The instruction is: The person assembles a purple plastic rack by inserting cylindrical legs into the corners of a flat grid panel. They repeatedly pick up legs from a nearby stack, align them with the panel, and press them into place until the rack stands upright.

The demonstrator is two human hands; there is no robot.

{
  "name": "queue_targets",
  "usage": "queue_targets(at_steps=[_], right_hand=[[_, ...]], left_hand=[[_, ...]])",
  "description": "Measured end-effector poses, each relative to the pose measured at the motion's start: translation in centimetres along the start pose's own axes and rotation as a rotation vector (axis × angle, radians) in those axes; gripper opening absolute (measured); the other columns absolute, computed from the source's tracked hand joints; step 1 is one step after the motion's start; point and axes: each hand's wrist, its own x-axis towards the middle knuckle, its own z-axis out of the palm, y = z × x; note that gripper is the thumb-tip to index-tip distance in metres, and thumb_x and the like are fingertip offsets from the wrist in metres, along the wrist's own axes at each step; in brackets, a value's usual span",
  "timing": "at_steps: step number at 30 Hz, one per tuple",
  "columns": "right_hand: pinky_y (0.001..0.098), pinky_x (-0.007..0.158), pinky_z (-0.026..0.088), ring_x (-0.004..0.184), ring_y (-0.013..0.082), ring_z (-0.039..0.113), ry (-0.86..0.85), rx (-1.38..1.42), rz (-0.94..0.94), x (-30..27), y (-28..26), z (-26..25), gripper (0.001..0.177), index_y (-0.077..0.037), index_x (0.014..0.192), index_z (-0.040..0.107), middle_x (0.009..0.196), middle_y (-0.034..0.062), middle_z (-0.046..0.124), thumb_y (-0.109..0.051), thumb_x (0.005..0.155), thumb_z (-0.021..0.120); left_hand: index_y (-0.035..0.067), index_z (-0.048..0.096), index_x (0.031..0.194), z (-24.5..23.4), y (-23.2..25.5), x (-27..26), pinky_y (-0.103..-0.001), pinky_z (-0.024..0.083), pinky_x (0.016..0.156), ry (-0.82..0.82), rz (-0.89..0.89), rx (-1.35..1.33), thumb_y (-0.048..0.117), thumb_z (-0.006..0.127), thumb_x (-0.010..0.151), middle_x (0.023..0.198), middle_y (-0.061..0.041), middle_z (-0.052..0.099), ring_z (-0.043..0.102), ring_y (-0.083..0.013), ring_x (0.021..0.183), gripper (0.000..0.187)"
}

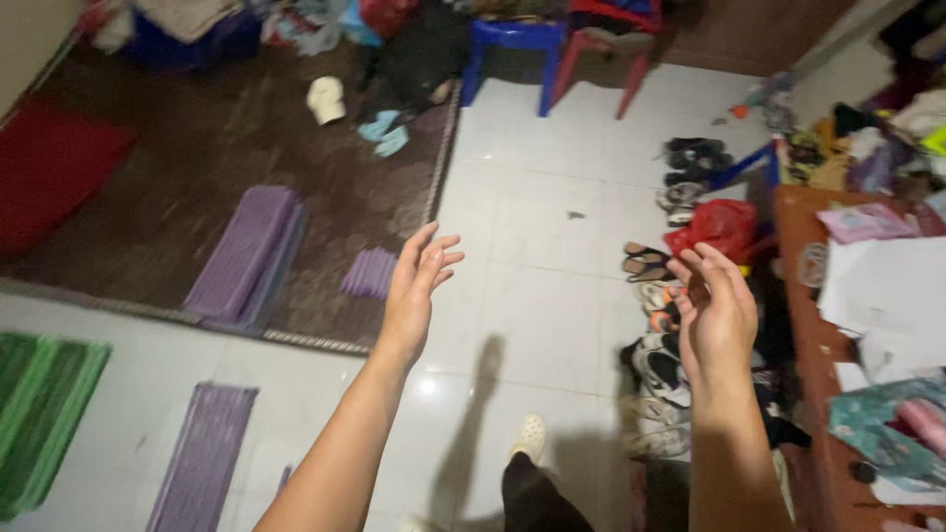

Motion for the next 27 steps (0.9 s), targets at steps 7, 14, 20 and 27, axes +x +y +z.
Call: queue_targets(at_steps=[7,14,20,27], right_hand=[[0.0322,0.090,0.051,0.113,0.0195,0.065,0.069,-0.019,-0.085,10.4,-4.8,-7.9,0.033,-0.005,0.136,0.058,0.124,0.0073,0.067,-0.022,0.108,0.052],[0.0326,0.089,0.050,0.111,0.0202,0.066,-0.175,-0.027,-0.068,22.9,-3.2,-1.5,0.029,-0.005,0.132,0.059,0.123,0.0076,0.067,-0.021,0.108,0.054],[0.0312,0.087,0.051,0.110,0.0192,0.067,-0.431,-0.063,0.041,30.0,2.0,14.1,0.027,-0.006,0.130,0.060,0.124,0.0070,0.067,-0.020,0.107,0.056],[0.0303,0.085,0.051,0.106,0.0168,0.067,-0.794,-0.169,0.096,34.1,9.0,31.6,0.026,-0.007,0.129,0.061,0.123,0.0061,0.067,-0.018,0.105,0.058]], left_hand=[[0.007,0.039,0.153,11.4,-1.4,9.7,-0.041,0.044,0.110,-0.057,0.014,-0.040,0.037,0.048,0.104,0.142,-0.014,0.060,0.062,-0.0244,0.127,0.058],[0.007,0.039,0.152,7.3,-1.4,14.8,-0.041,0.046,0.109,0.183,0.085,-0.065,0.036,0.049,0.105,0.141,-0.014,0.060,0.061,-0.0237,0.126,0.056],[0.008,0.041,0.152,-3.0,-0.1,14.0,-0.038,0.045,0.107,0.540,0.149,-0.009,0.035,0.049,0.105,0.140,-0.011,0.062,0.061,-0.0207,0.124,0.055],[0.010,0.042,0.150,-8.9,0.2,13.7,-0.037,0.043,0.109,0.943,0.134,0.017,0.035,0.047,0.104,0.138,-0.009,0.064,0.062,-0.0184,0.124,0.053]])
